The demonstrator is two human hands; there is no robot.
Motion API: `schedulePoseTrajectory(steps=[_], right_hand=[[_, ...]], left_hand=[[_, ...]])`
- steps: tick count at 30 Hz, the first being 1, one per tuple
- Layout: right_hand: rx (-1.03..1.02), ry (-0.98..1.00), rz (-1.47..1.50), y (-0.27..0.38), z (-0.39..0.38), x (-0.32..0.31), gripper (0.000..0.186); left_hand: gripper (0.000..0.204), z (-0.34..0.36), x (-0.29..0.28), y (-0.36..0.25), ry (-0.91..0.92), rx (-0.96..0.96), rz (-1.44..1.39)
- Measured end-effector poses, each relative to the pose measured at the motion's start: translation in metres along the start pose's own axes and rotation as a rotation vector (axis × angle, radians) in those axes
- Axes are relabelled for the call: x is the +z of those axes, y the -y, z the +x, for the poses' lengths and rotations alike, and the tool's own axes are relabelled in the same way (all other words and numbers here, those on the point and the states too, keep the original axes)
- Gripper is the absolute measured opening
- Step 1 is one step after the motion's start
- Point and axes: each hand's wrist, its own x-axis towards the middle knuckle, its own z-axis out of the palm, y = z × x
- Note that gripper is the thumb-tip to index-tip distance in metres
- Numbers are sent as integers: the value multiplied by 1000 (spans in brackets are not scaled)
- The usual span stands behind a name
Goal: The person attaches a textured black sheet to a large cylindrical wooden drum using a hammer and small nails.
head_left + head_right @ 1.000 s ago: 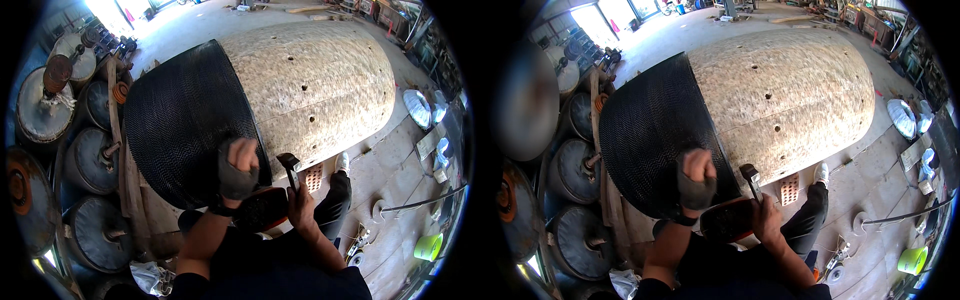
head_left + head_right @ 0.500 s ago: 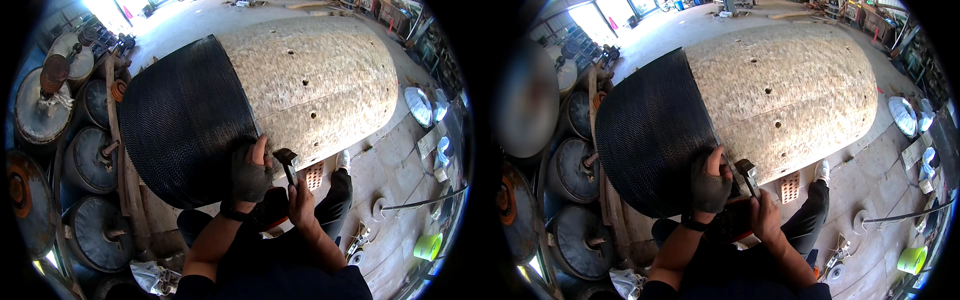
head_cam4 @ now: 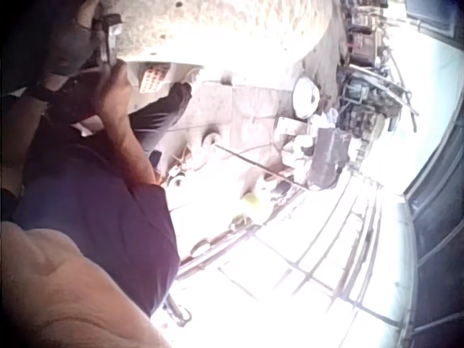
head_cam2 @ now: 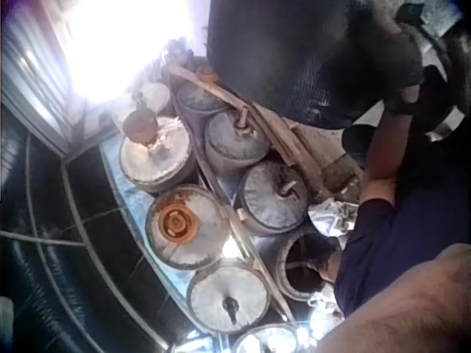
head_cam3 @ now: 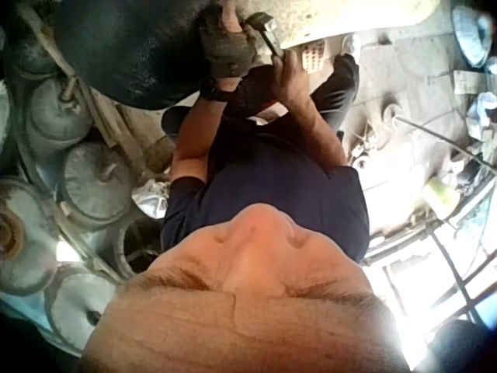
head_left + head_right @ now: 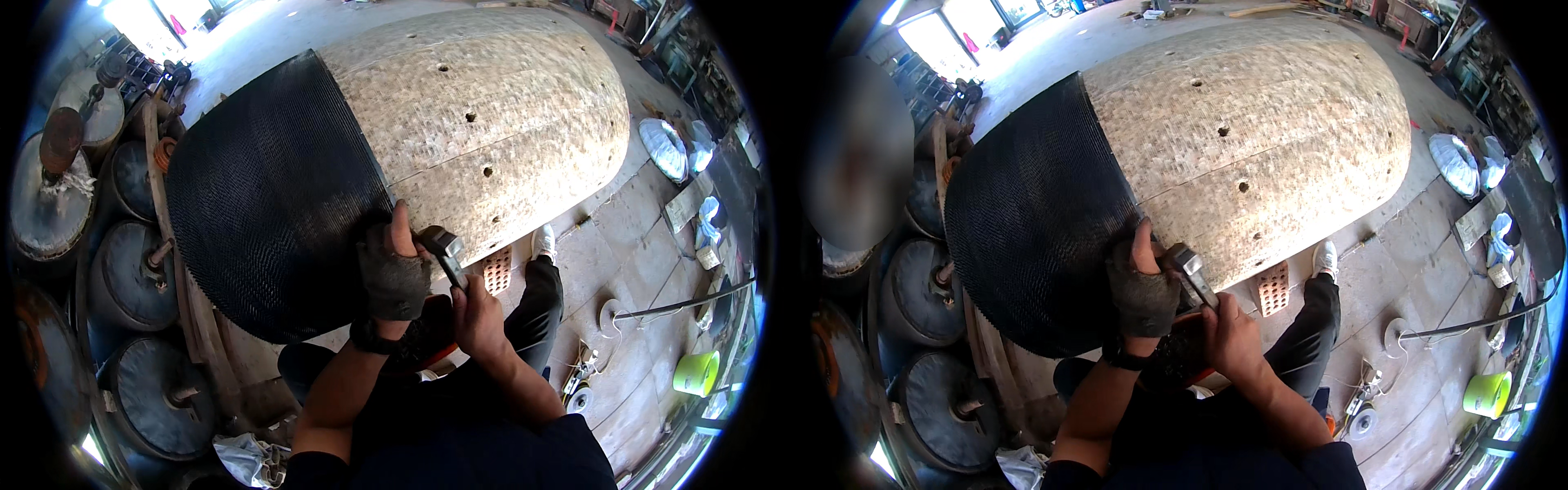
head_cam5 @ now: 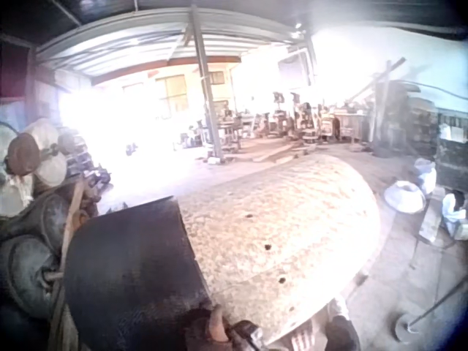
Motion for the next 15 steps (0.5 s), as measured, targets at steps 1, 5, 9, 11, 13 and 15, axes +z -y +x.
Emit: schedulePoseTrajectory(steps=[1, 5, 9, 11, 13, 15], right_hand=[[19, 3, 28, -1, 1, 0, 25], [-78, -87, 79, 3, -7, -2, 21], [4, 23, 5, -2, 1, 3, 25], [-100, -90, 128, -4, -6, 0, 21], [-167, -160, 239, -16, -17, 0, 18], [-59, -48, 60, -5, -1, 6, 16]], left_hand=[[68, 0, 0, 1, 7, -8, -13], [72, -2, -2, -1, 20, -49, -18], [74, -7, -14, -6, 16, -132, -88], [69, -25, -17, -6, -13, -136, -187], [62, -50, -24, -9, 88, -35, -221], [54, -86, -33, -10, 264, 33, -149]])
